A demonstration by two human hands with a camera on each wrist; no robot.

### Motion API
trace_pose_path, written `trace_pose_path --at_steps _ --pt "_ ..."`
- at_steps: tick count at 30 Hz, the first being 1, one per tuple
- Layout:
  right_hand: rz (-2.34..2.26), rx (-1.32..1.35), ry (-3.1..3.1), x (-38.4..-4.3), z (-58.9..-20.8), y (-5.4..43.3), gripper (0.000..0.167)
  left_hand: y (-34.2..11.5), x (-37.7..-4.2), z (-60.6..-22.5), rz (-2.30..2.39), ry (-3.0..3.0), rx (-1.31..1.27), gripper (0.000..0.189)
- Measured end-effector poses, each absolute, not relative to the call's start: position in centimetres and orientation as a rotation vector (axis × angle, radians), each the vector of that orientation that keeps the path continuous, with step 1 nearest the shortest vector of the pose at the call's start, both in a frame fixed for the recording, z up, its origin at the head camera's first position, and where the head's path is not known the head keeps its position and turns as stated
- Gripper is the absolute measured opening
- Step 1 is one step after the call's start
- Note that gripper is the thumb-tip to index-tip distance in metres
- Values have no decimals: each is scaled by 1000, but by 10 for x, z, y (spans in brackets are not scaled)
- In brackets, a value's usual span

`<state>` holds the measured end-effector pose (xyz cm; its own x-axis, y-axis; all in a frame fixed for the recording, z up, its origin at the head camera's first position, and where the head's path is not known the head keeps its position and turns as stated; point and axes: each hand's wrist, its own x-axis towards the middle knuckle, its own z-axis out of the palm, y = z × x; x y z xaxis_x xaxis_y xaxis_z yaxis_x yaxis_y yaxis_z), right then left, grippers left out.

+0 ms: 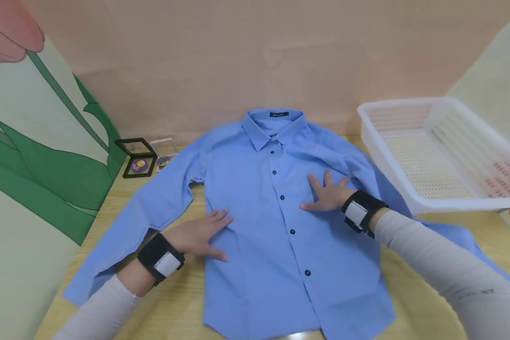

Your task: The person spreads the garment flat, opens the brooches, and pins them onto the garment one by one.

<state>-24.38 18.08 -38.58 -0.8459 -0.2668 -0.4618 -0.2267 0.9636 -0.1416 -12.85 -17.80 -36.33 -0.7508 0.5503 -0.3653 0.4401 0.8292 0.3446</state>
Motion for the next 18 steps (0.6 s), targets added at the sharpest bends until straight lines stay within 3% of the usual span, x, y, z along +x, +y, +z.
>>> trace_pose_path --at_steps 6,18 --pt "-117 -356 2593 -240 -384 180 106 -197 -136 -376 345 2556 689 106" --pt "-352 -679 2723 -235 -372 235 77 -199 -123 -374 311 2621 707 99"
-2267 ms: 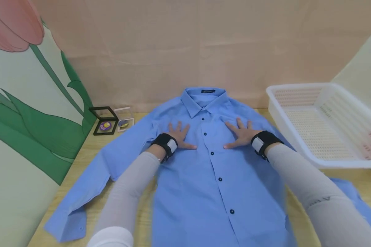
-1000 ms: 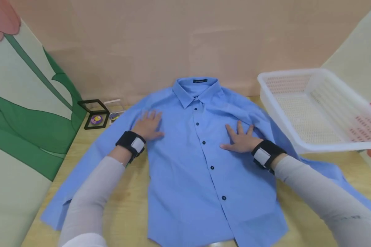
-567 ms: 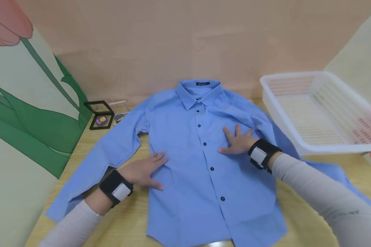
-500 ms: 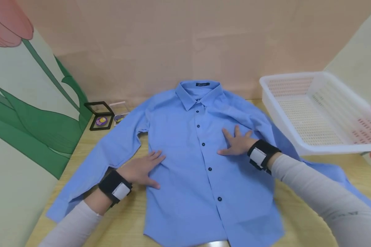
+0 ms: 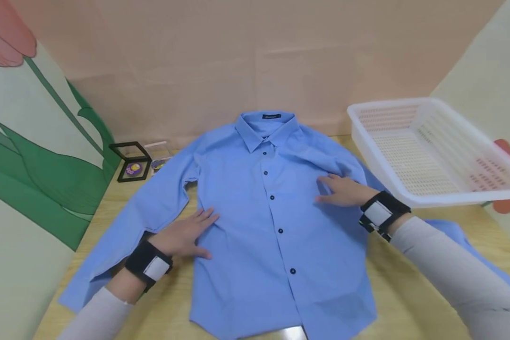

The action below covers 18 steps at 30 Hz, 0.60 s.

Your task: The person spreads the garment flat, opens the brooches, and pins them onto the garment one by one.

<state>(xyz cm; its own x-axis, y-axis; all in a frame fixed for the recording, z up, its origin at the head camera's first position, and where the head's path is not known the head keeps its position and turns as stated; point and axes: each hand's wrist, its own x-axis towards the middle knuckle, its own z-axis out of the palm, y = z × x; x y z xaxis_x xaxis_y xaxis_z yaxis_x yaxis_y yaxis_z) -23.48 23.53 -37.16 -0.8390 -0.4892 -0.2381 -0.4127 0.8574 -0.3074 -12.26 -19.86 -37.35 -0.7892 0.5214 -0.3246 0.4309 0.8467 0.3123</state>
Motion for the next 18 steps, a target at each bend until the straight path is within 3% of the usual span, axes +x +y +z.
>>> trace_pose_path --at_steps 7,13,18 --pt "-395 -787 2802 -204 -369 248 65 -192 -102 -363 303 2710 758 82" --pt "-297 -1023 2795 -151 -362 254 22 -170 -59 -363 389 2527 1087 67" --pt "-358 -1120 2507 -107 -363 259 38 -160 -33 -372 265 2483 1303 60"
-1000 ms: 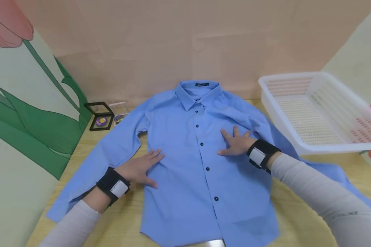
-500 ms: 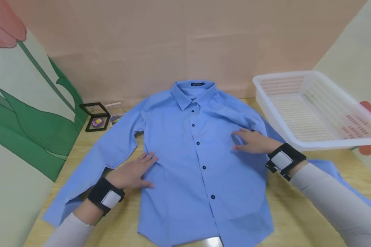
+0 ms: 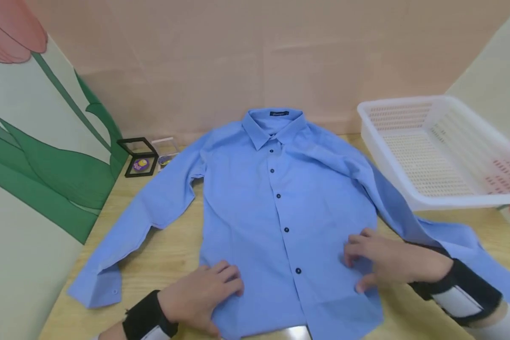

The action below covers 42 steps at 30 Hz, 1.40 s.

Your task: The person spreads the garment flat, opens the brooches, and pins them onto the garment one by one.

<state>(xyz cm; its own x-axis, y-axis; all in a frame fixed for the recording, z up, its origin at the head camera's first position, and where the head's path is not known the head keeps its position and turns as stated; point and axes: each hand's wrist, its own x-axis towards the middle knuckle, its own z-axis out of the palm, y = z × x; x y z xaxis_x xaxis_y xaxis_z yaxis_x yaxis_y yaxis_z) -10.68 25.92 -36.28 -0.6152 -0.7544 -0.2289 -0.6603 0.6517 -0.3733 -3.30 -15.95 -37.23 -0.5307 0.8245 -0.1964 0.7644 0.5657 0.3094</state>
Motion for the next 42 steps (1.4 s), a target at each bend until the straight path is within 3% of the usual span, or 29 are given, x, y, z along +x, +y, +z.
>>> trace_pose_path --at_steps 4,9,13,19,25,28,35,42 --pt "-359 -1109 2430 -85 -372 260 37 -157 -28 -377 209 2530 1387 36" --pt "-637 -1499 2463 -84 -376 265 24 -156 -35 -372 407 2450 1453 10" --pt "-973 -1662 2323 -95 -364 270 32 -161 -48 -354 763 2353 1380 15" --pt "-1177 -1519 2275 -110 -347 278 42 -166 -68 -341 1247 2175 1257 23" --pt "-814 -1476 2382 -102 -369 271 22 -162 -67 -369 921 2240 1180 13" --pt "-631 -1334 2450 -96 -373 266 8 -159 -68 -379 797 2328 1083 23" --pt "-442 -973 2495 -95 -375 244 68 -158 -88 -389 431 2644 938 69" --pt "-354 -844 2538 -95 -385 228 91 -160 -104 -392 352 2607 852 82"
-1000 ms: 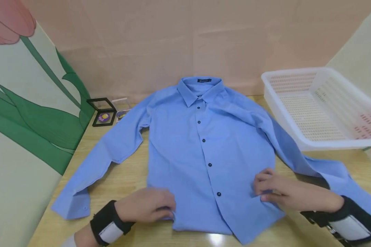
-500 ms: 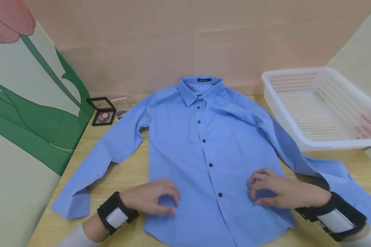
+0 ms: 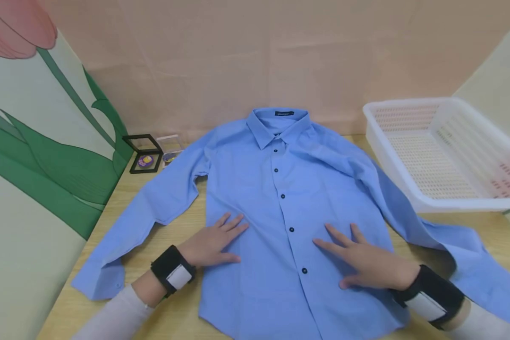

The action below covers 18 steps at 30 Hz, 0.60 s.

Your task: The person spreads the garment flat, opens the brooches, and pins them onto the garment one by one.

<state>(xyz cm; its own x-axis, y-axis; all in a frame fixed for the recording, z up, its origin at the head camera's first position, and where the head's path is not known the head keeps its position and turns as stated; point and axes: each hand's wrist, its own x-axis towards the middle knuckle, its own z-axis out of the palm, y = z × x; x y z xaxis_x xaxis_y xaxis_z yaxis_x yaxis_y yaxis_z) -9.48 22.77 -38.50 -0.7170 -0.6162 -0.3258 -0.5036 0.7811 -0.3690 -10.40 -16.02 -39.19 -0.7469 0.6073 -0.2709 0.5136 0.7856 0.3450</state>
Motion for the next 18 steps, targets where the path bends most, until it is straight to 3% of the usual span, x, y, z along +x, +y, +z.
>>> trace_pose_path --at_steps 8,18 --pt "-347 -789 2527 -107 -384 216 99 -160 -121 -379 287 2589 762 77" --pt "-336 -846 2676 -157 -349 201 62 -162 -160 -354 386 2778 820 59"
